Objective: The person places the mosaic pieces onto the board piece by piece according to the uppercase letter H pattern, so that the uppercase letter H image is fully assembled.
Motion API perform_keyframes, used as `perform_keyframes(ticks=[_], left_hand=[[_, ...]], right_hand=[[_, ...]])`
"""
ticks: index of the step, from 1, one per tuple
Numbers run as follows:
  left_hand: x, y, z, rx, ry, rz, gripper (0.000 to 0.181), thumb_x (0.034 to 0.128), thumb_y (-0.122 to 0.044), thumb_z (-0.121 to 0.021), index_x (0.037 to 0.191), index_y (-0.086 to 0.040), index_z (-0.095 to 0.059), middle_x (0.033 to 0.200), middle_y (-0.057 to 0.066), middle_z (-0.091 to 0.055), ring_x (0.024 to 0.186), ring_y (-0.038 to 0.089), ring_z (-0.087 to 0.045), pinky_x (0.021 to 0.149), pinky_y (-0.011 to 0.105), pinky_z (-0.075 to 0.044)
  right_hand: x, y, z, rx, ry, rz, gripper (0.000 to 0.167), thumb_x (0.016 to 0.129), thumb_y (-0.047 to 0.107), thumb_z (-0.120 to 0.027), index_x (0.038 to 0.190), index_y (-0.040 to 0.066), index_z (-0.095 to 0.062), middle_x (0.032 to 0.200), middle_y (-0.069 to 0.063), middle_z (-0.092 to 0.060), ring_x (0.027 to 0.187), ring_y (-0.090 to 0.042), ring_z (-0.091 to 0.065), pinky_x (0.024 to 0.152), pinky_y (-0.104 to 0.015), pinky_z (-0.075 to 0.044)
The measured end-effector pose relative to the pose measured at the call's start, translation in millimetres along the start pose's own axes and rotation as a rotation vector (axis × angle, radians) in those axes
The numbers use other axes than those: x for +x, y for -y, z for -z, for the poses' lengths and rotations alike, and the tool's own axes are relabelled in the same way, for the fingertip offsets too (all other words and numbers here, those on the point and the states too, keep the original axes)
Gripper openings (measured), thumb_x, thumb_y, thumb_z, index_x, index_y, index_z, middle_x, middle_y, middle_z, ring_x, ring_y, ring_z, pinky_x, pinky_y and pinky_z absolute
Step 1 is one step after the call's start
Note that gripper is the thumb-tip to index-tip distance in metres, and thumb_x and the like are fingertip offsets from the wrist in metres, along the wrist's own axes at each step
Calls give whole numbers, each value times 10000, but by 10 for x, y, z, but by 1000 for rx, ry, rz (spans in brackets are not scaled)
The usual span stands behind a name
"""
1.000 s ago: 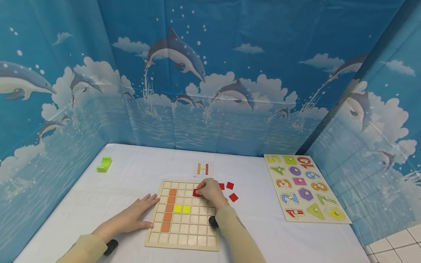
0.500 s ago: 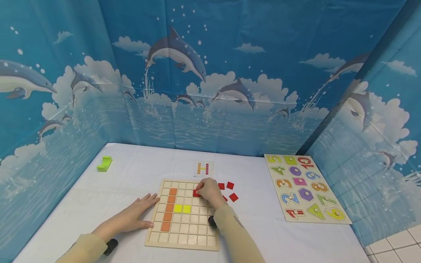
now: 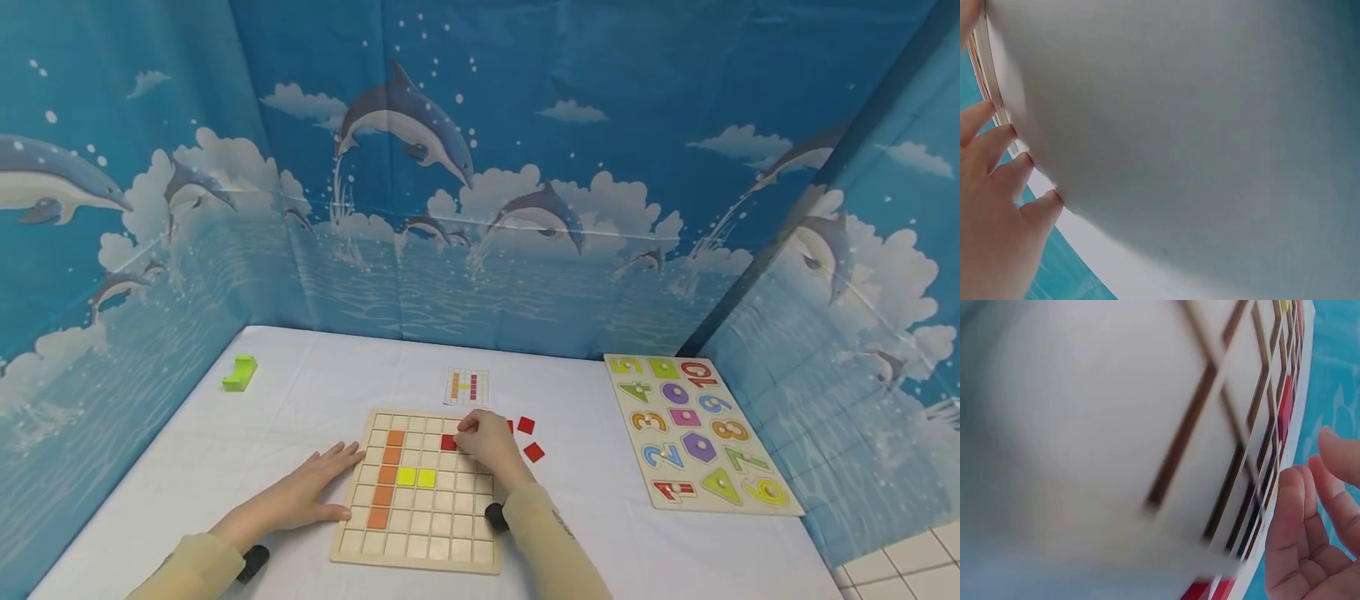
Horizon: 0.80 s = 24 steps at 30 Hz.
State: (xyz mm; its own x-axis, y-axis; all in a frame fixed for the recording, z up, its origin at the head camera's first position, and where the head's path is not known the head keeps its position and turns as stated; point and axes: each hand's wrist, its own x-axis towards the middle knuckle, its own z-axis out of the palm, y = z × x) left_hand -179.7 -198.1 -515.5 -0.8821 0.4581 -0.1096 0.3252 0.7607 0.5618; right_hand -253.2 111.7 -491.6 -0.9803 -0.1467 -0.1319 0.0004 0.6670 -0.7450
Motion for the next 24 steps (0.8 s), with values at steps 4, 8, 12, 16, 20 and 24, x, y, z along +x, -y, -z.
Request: perform_keyframes(ticks=[4, 8, 12, 16, 20, 24], left_hand=[[3, -14, 4, 2, 4, 5, 897, 803, -464, -763, 1508, -66, -376, 1602, 181, -291, 1492, 424, -206, 1181, 674, -153], [9, -20, 5, 2, 5, 9, 900, 803, -463, -763, 1511, -67, -373, 1603, 178, -291, 1496, 416, -202, 1187, 666, -149], [11, -25, 4, 1, 5, 15, 902, 799, -463, -766, 1511, -71, -374, 1605, 174, -291, 1498, 412, -199, 1190, 662, -146], [10, -33, 5, 1, 4, 20, 900, 798, -458, -768, 1510, -72, -376, 1606, 171, -289, 1499, 409, -200, 1190, 662, -148], [2, -46, 12, -4, 5, 22, 896, 799, -451, -770, 1509, -69, -378, 1605, 174, -288, 1498, 413, -199, 1189, 665, -146], [-10, -52, 15, -13, 4, 23, 892, 799, -440, -775, 1505, -61, -382, 1603, 180, -290, 1494, 421, -201, 1186, 670, -144]], right_hand=[[-57, -152, 140, -3, -49, -31, 123, 878, 168, -725, 957, 80, -690, 835, -28, -649, 699, -142, -554, 585, -248, -466], [-81, -336, 307, 2, -92, -78, 140, 878, 168, -724, 965, 65, -688, 874, -55, -667, 717, -150, -566, 592, -242, -481], [-115, -517, 472, 15, -125, -120, 165, 877, 171, -731, 977, 54, -675, 893, -75, -663, 745, -161, -561, 605, -232, -493], [-157, -660, 605, 15, -154, -157, 188, 874, 177, -737, 984, 46, -659, 876, -76, -653, 755, -174, -558, 616, -234, -501], [-187, -764, 694, 22, -156, -196, 232, 872, 194, -735, 1016, 41, -635, 870, -71, -627, 768, -181, -558, 641, -234, -517], [-199, -830, 737, 17, -146, -214, 283, 869, 213, -741, 1050, 36, -615, 889, -77, -614, 787, -186, -551, 654, -230, -515]])
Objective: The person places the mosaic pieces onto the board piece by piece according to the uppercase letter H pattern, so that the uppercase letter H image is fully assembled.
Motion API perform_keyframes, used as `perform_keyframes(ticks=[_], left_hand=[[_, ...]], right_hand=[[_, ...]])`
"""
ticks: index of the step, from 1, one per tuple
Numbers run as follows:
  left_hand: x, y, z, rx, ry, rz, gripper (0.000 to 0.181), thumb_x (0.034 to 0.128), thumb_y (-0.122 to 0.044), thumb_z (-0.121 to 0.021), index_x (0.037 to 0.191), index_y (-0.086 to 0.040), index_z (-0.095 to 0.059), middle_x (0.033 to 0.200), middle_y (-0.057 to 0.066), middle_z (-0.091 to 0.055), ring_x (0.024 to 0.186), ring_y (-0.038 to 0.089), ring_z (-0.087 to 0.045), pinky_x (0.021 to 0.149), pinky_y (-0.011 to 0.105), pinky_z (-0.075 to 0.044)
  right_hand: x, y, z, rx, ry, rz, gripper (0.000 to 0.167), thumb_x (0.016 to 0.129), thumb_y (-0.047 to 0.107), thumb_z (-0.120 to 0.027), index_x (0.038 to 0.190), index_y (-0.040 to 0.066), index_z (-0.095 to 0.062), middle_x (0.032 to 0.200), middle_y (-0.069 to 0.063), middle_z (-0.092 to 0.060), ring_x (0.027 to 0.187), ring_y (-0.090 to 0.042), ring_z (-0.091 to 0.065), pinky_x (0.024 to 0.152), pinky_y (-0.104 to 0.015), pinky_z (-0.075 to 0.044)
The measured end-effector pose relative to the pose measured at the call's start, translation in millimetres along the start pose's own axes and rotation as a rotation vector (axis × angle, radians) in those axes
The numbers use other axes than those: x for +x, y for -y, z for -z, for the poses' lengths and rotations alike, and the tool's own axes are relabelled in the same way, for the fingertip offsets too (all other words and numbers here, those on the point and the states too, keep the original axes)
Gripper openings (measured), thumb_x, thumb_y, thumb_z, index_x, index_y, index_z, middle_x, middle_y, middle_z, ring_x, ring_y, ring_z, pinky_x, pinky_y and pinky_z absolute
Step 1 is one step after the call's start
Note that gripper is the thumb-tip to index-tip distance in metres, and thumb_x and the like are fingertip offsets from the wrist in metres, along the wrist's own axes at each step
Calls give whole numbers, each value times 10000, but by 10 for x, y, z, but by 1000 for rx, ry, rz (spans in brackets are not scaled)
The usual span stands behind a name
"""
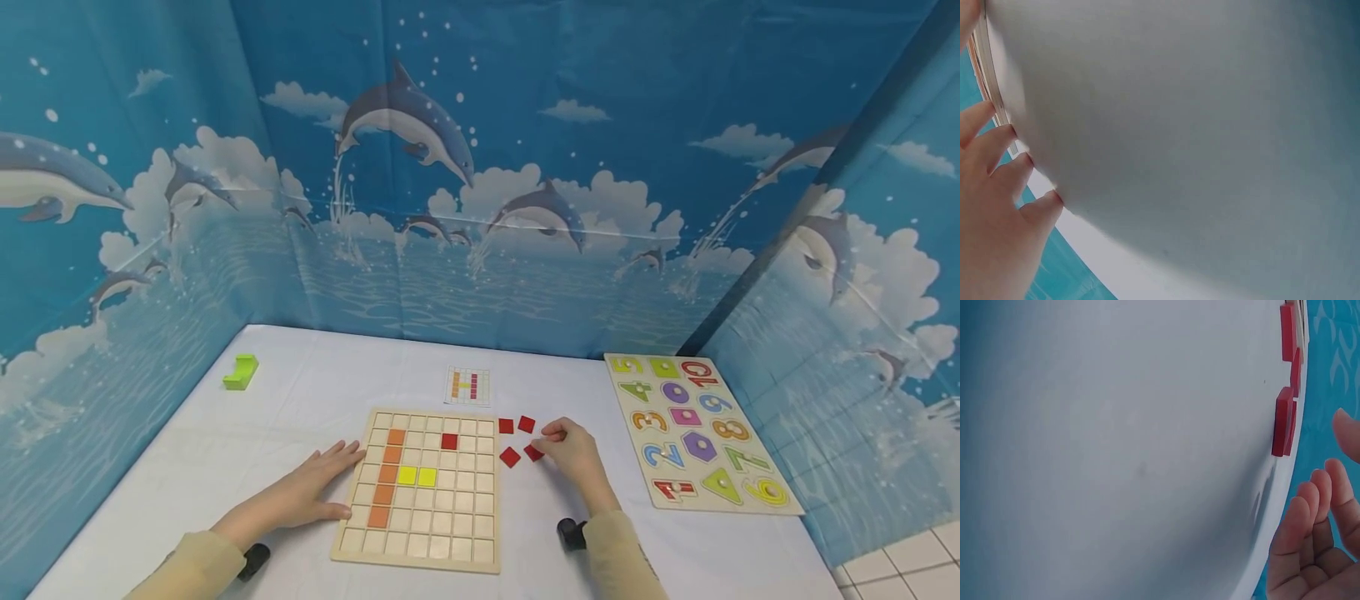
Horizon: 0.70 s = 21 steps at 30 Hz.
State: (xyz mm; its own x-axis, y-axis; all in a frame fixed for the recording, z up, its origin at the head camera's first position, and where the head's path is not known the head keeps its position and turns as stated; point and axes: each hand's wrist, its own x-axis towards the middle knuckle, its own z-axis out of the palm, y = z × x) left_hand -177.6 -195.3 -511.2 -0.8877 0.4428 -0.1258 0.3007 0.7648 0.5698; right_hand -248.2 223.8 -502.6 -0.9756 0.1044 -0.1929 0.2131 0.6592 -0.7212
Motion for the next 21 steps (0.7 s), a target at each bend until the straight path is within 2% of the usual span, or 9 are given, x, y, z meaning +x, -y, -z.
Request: perform_keyframes(ticks=[11, 21], left_hand=[[-14, 4, -4, -2, -4, -8, 888, 798, -431, -779, 1501, -55, -386, 1600, 184, -294, 1489, 431, -210, 1179, 678, -150], [-9, 1, 3, 10, -4, -14, 890, 798, -439, -776, 1499, -53, -388, 1598, 185, -298, 1487, 431, -216, 1179, 676, -155]], right_hand=[[41, -55, -10, -20, 22, -36, 333, 844, 203, -767, 1076, 30, -604, 897, -84, -606, 822, -203, -543, 675, -236, -485], [5, 3, -52, -43, 37, -37, 331, 850, 187, -763, 1081, 13, -603, 883, -88, -593, 833, -207, -532, 678, -247, -460]])
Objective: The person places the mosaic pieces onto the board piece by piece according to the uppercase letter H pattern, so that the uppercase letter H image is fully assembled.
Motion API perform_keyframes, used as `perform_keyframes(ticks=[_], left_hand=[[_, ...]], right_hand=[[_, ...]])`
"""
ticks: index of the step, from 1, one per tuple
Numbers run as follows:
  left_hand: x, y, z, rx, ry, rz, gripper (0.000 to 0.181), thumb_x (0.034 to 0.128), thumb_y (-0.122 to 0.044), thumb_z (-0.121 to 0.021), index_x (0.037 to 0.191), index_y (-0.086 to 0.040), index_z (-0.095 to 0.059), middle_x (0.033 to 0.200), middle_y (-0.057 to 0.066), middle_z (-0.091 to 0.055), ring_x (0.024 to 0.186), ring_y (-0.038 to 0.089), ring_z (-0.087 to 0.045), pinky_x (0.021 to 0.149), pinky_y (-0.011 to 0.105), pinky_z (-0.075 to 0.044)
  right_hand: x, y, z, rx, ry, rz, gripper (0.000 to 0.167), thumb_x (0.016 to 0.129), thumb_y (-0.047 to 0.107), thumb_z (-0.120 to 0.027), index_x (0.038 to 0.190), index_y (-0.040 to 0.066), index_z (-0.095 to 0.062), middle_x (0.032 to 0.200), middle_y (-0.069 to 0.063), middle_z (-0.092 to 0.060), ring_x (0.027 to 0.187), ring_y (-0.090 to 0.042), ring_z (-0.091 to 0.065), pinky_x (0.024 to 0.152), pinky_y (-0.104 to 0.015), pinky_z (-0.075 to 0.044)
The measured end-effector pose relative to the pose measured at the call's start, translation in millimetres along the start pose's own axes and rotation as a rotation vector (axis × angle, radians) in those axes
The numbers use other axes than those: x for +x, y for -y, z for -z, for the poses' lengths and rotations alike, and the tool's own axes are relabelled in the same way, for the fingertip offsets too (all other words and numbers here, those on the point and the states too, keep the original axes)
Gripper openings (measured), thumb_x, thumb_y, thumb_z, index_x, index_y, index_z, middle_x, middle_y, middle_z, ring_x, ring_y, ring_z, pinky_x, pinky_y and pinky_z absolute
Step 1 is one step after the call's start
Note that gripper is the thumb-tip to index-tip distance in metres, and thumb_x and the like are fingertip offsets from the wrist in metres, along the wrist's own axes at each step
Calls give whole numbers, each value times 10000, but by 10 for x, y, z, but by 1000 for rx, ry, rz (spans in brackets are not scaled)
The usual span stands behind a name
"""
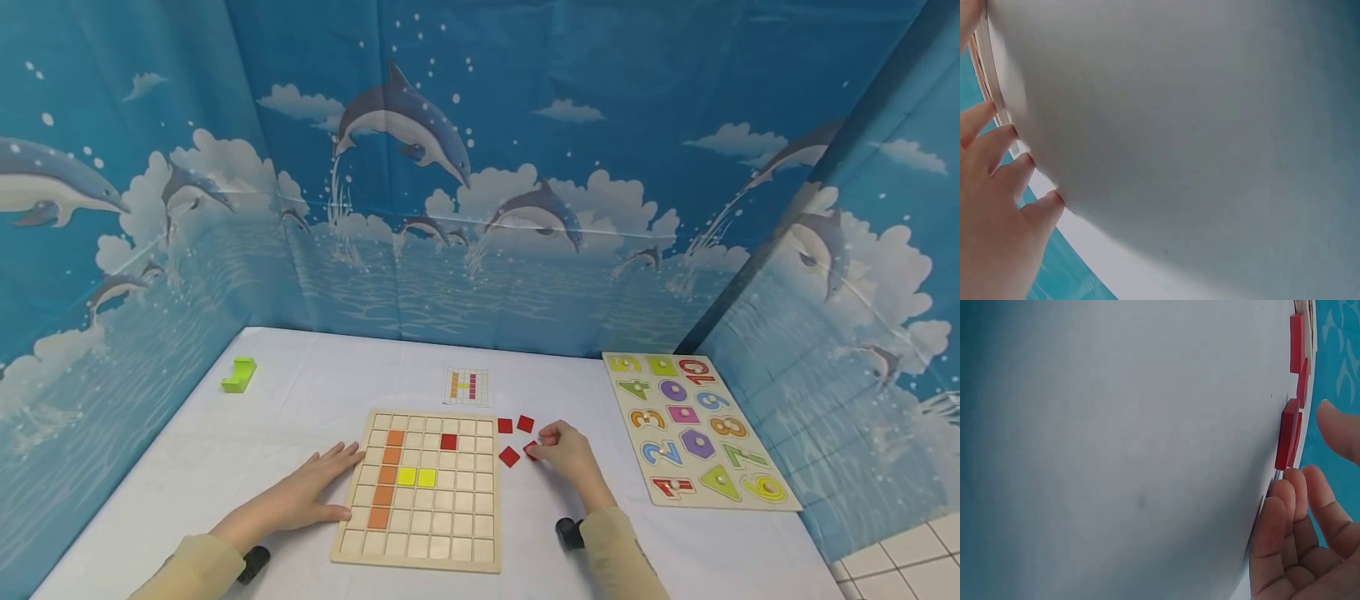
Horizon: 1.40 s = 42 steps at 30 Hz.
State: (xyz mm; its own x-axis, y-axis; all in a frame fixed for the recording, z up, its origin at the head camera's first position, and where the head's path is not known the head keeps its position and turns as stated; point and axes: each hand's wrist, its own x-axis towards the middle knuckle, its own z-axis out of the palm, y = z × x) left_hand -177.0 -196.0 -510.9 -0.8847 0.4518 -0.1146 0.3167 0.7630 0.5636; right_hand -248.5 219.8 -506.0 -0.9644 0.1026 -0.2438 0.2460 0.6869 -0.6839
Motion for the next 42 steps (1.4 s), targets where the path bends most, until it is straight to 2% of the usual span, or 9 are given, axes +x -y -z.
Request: perform_keyframes(ticks=[12, 27, 36, 42], left_hand=[[4, 26, -10, 7, 1, -3, 894, 801, -443, -772, 1505, -56, -380, 1598, 190, -297, 1489, 426, -213, 1179, 677, -153], [4, 21, -8, 4, 3, 3, 891, 802, -445, -771, 1506, -63, -380, 1602, 181, -291, 1493, 419, -208, 1187, 666, -148], [19, 11, -21, 13, -4, 19, 892, 789, -423, -787, 1501, -62, -390, 1599, 171, -305, 1495, 405, -215, 1195, 649, -156], [12, 1, -23, 7, -1, 35, 903, 781, -419, -793, 1503, -62, -386, 1600, 169, -305, 1498, 399, -211, 1200, 643, -151]], right_hand=[[22, 27, -24, -37, 18, -29, 318, 852, 184, -760, 1059, 8, -595, 885, -101, -591, 838, -224, -534, 686, -265, -465], [16, 89, -49, -101, 31, -72, 243, 820, 158, -785, 933, 32, -611, 807, -82, -592, 775, -208, -530, 630, -252, -449], [-32, 85, -14, -21, 40, -41, 242, 830, 145, -787, 956, 28, -616, 817, -80, -597, 755, -184, -553, 642, -242, -493], [-64, 166, -17, 45, 30, -5, 238, 837, 147, -782, 978, 34, -626, 812, -71, -606, 738, -172, -577, 664, -247, -552]])
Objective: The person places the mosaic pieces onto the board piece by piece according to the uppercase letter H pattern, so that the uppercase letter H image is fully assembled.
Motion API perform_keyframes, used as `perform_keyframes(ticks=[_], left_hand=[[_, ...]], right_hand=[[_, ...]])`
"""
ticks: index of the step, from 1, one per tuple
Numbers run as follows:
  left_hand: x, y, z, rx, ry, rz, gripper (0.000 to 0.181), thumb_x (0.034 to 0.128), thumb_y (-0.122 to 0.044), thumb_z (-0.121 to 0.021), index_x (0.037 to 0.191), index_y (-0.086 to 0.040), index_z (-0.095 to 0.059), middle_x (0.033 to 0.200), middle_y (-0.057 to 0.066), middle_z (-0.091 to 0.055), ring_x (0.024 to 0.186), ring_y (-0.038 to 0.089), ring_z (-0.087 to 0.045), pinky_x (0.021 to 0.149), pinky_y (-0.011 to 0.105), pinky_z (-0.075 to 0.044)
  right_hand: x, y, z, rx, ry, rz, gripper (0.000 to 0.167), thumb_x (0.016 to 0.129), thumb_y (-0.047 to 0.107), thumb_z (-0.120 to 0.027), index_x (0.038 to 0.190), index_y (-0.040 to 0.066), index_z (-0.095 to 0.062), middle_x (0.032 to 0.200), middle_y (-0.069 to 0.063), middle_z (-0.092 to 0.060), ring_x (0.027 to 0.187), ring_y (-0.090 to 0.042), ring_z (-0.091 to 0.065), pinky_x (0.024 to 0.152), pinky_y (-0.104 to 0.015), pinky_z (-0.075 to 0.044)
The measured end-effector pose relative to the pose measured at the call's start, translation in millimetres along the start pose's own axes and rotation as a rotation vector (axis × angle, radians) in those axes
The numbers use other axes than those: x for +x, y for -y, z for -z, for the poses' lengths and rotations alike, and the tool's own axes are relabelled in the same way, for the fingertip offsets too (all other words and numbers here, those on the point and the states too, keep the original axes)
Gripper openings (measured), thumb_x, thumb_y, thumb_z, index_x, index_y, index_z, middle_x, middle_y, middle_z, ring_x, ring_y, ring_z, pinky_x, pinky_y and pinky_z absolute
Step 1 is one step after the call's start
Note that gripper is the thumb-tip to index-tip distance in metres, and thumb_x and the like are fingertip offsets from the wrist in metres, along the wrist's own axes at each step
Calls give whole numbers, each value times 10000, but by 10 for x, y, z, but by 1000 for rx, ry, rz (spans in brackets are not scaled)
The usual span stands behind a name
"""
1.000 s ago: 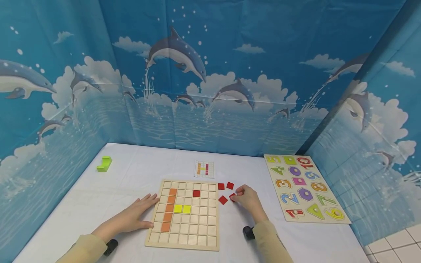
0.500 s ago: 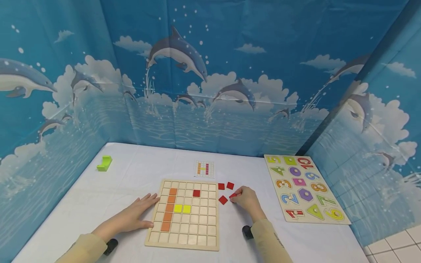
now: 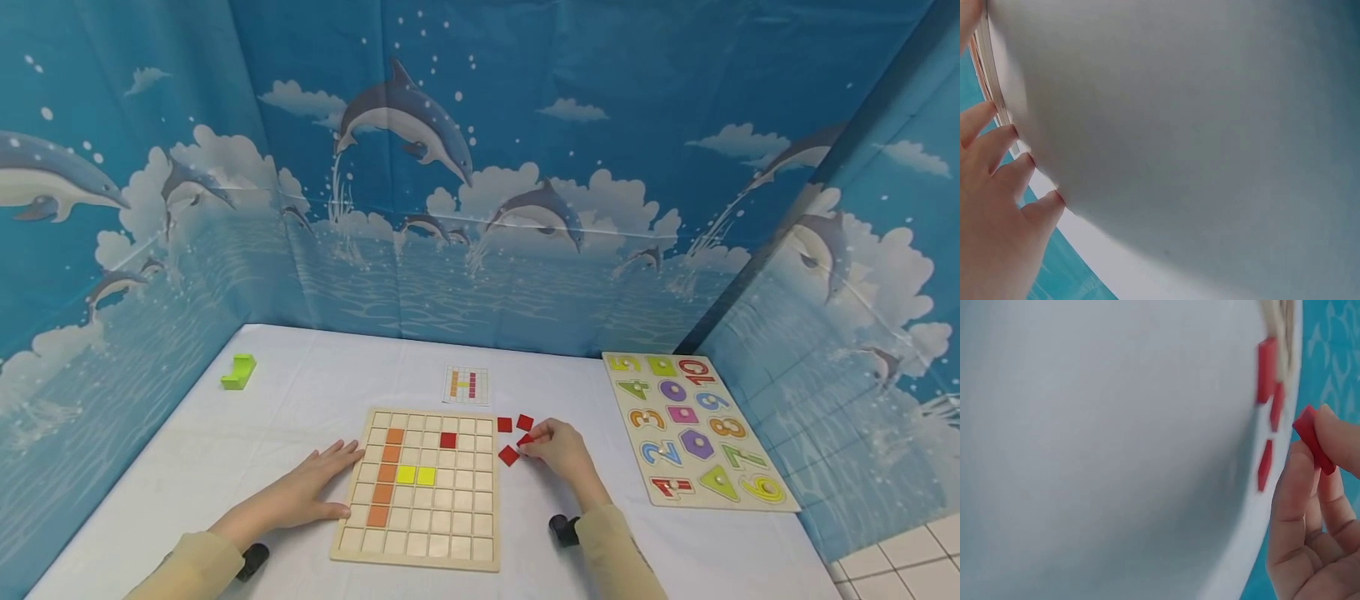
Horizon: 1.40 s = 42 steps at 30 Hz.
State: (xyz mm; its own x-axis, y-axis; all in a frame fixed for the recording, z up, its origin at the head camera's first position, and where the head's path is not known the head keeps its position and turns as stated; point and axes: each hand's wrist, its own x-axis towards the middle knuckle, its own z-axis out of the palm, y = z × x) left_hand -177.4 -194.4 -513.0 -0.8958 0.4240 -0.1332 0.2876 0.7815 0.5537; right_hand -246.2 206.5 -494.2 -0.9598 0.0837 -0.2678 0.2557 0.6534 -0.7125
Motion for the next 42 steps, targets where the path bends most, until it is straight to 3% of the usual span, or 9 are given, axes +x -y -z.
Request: perform_keyframes(ticks=[6, 11, 15, 20, 29, 42], left_hand=[[-11, -1, 10, -11, 1, 0, 902, 783, -413, -794, 1502, -54, -384, 1599, 175, -303, 1497, 406, -208, 1198, 648, -147], [-13, 7, 7, -9, -3, -5, 899, 782, -417, -794, 1500, -58, -389, 1596, 177, -309, 1494, 411, -214, 1196, 651, -150], [-14, 9, 4, -8, -4, -10, 899, 778, -415, -797, 1497, -56, -395, 1592, 179, -316, 1491, 416, -220, 1194, 651, -153], [-19, 0, 6, -11, -8, -11, 897, 775, -410, -800, 1495, -54, -399, 1589, 181, -322, 1489, 417, -223, 1194, 650, -156], [-20, -24, 12, -11, -3, -15, 897, 780, -411, -795, 1494, -44, -395, 1588, 190, -318, 1487, 424, -223, 1190, 659, -155], [-7, -8, 22, -12, 5, -15, 899, 789, -419, -787, 1501, -47, -383, 1595, 185, -306, 1492, 420, -211, 1190, 661, -147]], right_hand=[[-33, 207, -102, 78, 17, 39, 238, 831, 119, -781, 977, 17, -623, 821, -80, -601, 723, -160, -593, 668, -262, -588], [-58, 389, -250, 91, 42, 61, 246, 823, 116, -793, 981, 23, -629, 825, -75, -627, 687, -134, -617, 652, -266, -581], [-85, 508, -373, 81, 69, 87, 239, 815, 127, -800, 974, 49, -640, 806, -51, -635, 656, -120, -614, 571, -258, -509], [-119, 619, -508, 85, 113, 132, 213, 806, 129, -805, 933, 58, -649, 783, -44, -614, 670, -145, -577, 587, -242, -509], [-116, 630, -712, 19, 155, 210, 161, 828, 148, -786, 909, 77, -667, 758, -30, -629, 650, -139, -567, 591, -234, -490], [-135, 651, -753, -8, 195, 260, 38, 856, 73, -741, 864, 65, -705, 764, -20, -636, 639, -131, -578, 604, -223, -514]])
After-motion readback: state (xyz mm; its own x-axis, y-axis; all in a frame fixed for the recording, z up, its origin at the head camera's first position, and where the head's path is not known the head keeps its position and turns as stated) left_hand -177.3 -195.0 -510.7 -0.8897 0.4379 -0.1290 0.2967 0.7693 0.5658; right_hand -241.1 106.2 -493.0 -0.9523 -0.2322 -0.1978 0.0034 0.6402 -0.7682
